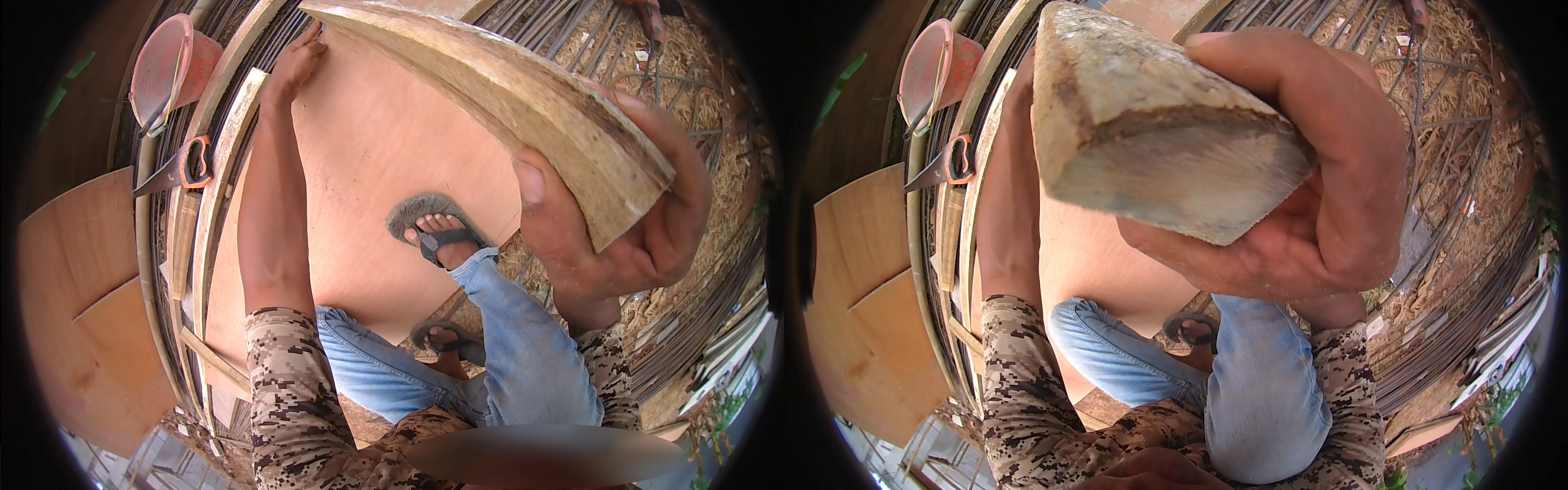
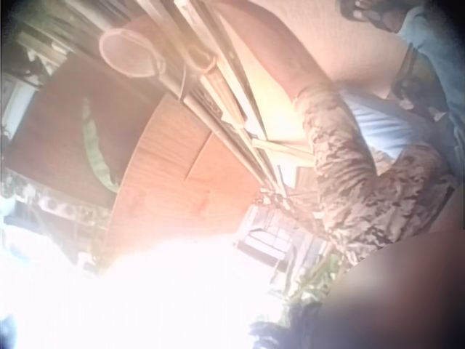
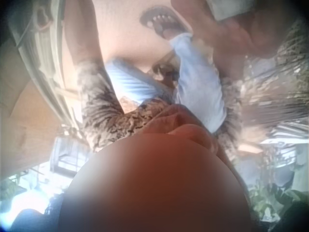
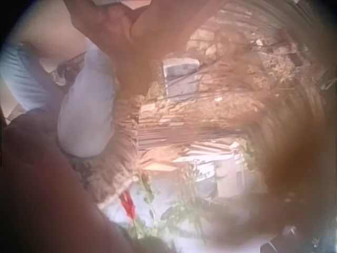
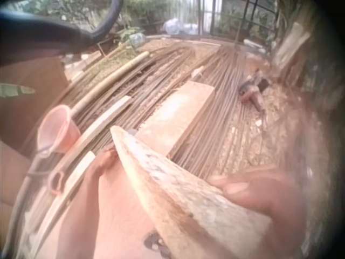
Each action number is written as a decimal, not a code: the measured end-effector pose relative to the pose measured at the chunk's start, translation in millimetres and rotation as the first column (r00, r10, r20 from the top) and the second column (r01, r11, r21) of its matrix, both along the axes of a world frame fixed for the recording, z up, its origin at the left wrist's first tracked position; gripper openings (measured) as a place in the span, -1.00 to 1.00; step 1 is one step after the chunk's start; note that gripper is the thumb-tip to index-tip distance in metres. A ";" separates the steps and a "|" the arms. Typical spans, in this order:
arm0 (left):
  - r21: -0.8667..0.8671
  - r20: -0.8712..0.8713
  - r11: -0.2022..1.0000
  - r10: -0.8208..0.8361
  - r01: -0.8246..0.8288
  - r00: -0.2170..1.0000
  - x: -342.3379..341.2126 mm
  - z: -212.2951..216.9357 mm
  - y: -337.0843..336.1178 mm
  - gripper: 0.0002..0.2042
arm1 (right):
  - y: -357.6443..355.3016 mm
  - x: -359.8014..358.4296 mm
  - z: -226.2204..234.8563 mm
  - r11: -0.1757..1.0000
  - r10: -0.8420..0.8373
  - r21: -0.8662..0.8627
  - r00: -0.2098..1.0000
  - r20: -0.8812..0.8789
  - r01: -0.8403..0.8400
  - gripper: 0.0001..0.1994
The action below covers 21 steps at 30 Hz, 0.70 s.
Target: The person assembles a wooden frame by cutting thin wooden strips with a hand saw, positioning them on a large board, and securing them with nails using a hammer. The person also uses a metal tool to adjust or align the frame components.
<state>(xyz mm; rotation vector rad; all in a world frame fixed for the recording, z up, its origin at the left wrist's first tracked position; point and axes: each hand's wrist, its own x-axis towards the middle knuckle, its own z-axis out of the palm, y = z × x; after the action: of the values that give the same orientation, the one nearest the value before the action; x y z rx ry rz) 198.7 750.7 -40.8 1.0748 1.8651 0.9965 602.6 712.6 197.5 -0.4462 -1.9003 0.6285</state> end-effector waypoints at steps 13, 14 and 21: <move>-0.087 -0.065 0.996 0.027 -0.033 0.998 12.0 17.7 0.6 -0.38 | -1.8 -3.4 -23.1 0.965 -0.218 -0.197 0.947 -0.235 0.173 -0.36; -0.099 -0.084 0.993 0.061 -0.069 0.995 13.5 19.7 -0.3 -0.39 | -1.5 -7.1 -18.1 0.945 -0.258 -0.266 0.936 -0.241 0.192 -0.36; -0.101 -0.097 0.993 0.059 -0.068 0.994 20.2 25.3 -4.5 -0.41 | 1.1 -31.9 37.8 0.519 -0.454 -0.853 0.862 -0.227 0.048 -0.56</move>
<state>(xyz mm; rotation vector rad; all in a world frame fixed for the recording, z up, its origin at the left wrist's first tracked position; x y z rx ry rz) 218.8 746.3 -15.5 1.0217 2.0157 0.8876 570.6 713.7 235.4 -1.0842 -0.9566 1.3059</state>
